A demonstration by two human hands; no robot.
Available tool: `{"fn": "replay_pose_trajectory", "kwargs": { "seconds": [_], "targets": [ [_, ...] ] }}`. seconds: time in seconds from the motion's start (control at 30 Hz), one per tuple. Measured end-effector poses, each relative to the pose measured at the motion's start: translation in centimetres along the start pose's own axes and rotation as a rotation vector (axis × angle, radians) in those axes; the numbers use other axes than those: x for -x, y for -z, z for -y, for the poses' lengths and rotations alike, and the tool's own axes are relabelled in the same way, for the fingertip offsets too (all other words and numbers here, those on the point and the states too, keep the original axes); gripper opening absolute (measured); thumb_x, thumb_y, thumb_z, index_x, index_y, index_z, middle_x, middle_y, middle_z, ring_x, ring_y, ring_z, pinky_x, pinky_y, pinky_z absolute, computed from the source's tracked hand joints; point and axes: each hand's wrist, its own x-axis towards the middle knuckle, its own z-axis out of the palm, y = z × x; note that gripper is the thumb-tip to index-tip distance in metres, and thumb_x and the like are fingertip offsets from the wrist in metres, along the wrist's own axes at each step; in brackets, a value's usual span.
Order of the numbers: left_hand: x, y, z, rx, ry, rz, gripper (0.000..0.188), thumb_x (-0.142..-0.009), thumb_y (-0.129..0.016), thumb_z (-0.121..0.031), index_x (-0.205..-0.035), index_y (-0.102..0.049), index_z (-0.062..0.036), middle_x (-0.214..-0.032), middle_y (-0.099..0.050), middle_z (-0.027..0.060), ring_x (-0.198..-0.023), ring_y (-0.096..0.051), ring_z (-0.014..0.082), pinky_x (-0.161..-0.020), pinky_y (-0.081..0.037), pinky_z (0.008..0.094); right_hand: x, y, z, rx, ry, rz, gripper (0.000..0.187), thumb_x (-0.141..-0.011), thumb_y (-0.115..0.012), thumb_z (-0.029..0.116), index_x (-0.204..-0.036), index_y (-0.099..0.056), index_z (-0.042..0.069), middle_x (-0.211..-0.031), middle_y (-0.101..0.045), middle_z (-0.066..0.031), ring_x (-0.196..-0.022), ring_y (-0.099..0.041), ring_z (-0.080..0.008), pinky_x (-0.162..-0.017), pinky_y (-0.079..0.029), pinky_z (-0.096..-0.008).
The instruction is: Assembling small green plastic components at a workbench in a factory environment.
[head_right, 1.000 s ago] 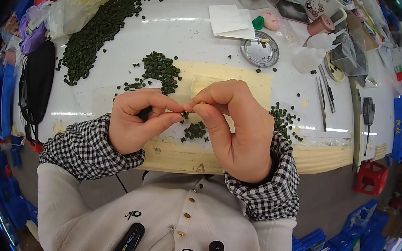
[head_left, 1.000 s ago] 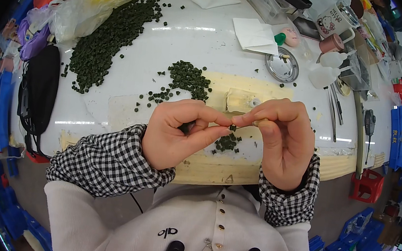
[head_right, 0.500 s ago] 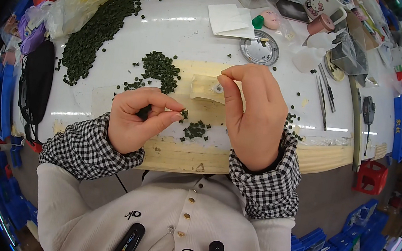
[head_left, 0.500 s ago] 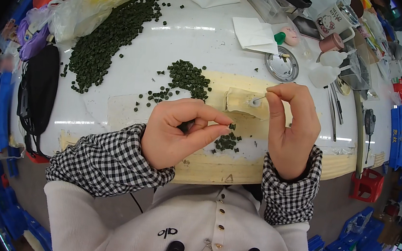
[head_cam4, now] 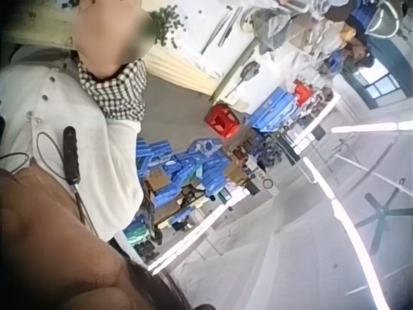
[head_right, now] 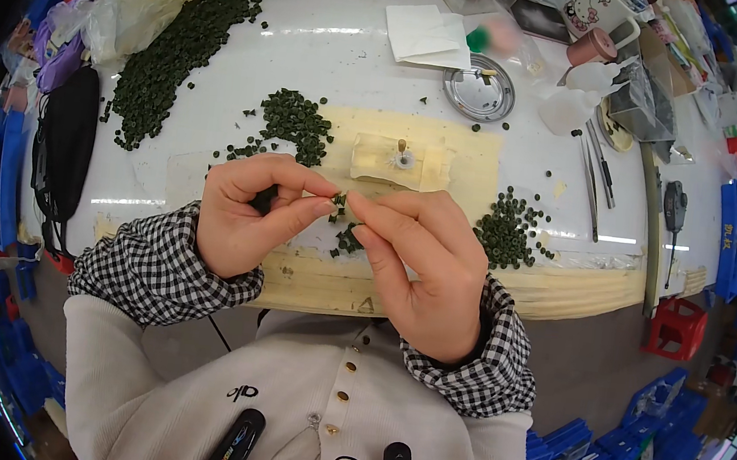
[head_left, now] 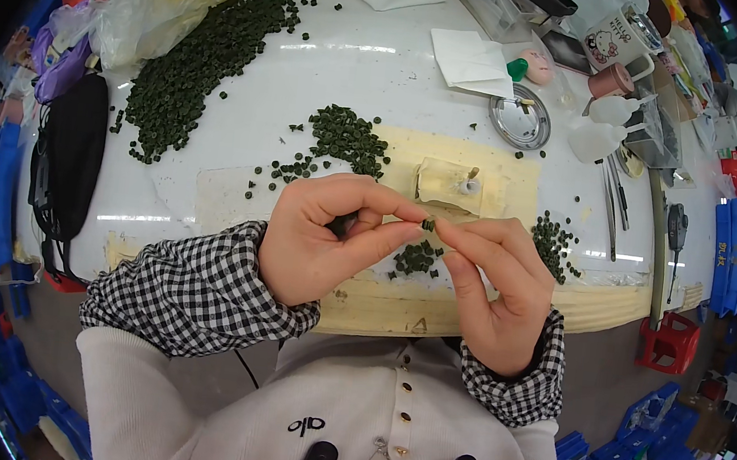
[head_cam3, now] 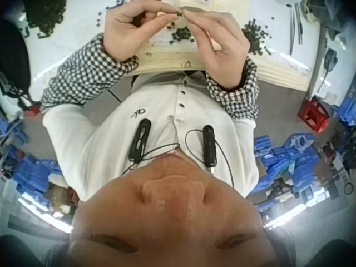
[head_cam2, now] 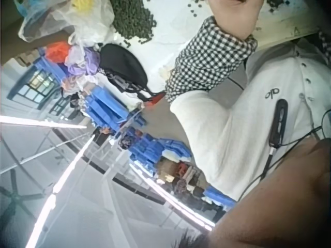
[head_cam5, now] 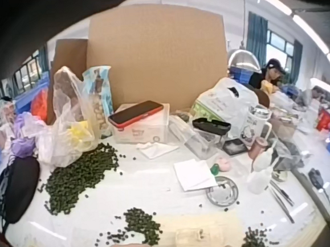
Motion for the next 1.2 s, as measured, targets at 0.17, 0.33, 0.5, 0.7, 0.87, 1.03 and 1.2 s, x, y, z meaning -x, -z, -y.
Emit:
{"fn": "replay_pose_trajectory", "kwargs": {
  "seconds": [0.17,0.33,0.5,0.7,0.87,1.03,1.2],
  "targets": [
    [0.0,0.2,-0.1,-0.058,-0.057,0.003,0.013,-0.079,-0.067,-0.001,-0.093,-0.068,-0.0019,-0.059,-0.043,-0.0046,-0.054,-0.037,0.0037,-0.05,-0.031,0.0211,0.4,-0.8,-0.3,-0.049,0.014,-0.001,0.029,-0.073,-0.066,-0.005,-0.102,-0.066,-0.001,-0.086,-0.062,-0.0108,-0.073,-0.056,-0.0232,-0.063,-0.046,-0.0291],
    [0.1,0.3,0.0,-0.121,-0.075,0.033,0.015,-0.079,-0.067,0.0,-0.093,-0.069,-0.002,-0.06,-0.045,-0.0039,-0.054,-0.037,0.0039,-0.05,-0.032,0.0212,0.8,-0.8,-0.3,-0.025,0.024,-0.002,0.03,-0.073,-0.067,-0.005,-0.103,-0.065,-0.001,-0.087,-0.061,-0.011,-0.073,-0.057,-0.0232,-0.064,-0.046,-0.0293],
    [0.0,-0.2,-0.2,-0.069,0.136,0.071,0.012,-0.078,-0.067,0.001,-0.09,-0.068,0.0006,-0.058,-0.042,-0.0051,-0.053,-0.035,0.0028,-0.049,-0.03,0.0198,0.6,0.8,-1.4,0.109,-0.004,-0.097,0.025,-0.073,-0.066,-0.006,-0.098,-0.066,-0.001,-0.084,-0.062,-0.0118,-0.073,-0.057,-0.0233,-0.063,-0.047,-0.0294],
    [-0.4,-0.3,0.4,-0.203,0.238,0.23,0.009,-0.076,-0.069,-0.001,-0.084,-0.066,0.0027,-0.053,-0.036,-0.0054,-0.05,-0.034,0.0029,-0.048,-0.031,0.0197,1.2,5.2,-5.9,0.605,-0.111,-0.292,0.008,-0.076,-0.067,0.001,-0.084,-0.065,0.0,-0.077,-0.061,-0.0095,-0.072,-0.055,-0.0246,-0.065,-0.045,-0.0321],
    [-0.4,-0.3,0.4,-0.183,0.267,0.247,0.007,-0.079,-0.067,-0.002,-0.083,-0.064,0.0017,-0.053,-0.035,-0.0056,-0.049,-0.034,0.0029,-0.047,-0.031,0.0195,1.2,6.1,-7.1,0.741,-0.112,-0.185,0.007,-0.075,-0.067,0.005,-0.08,-0.064,0.002,-0.075,-0.06,-0.0066,-0.072,-0.053,-0.0257,-0.065,-0.043,-0.0342],
    [-1.1,0.1,-0.2,0.681,0.696,0.184,0.011,-0.091,-0.052,-0.01,-0.095,-0.057,-0.0015,-0.062,-0.04,-0.0046,-0.049,-0.03,0.0034,-0.045,-0.028,0.0187,1.1,5.6,-7.2,0.8,-0.124,-0.16,0.006,-0.074,-0.067,0.006,-0.078,-0.063,0.003,-0.072,-0.057,-0.0056,-0.071,-0.053,-0.0246,-0.064,-0.042,-0.0341],
    [-0.9,0.0,0.4,1.091,0.764,0.094,0.016,-0.095,-0.04,-0.008,-0.106,-0.051,-0.0041,-0.084,-0.053,0.001,-0.057,-0.037,0.0031,-0.048,-0.031,0.0166,1.0,4.2,-6.7,0.87,-0.086,-0.148,0.005,-0.074,-0.067,0.006,-0.075,-0.062,0.004,-0.072,-0.056,-0.0054,-0.071,-0.053,-0.0242,-0.064,-0.041,-0.0344]
  ]
}}
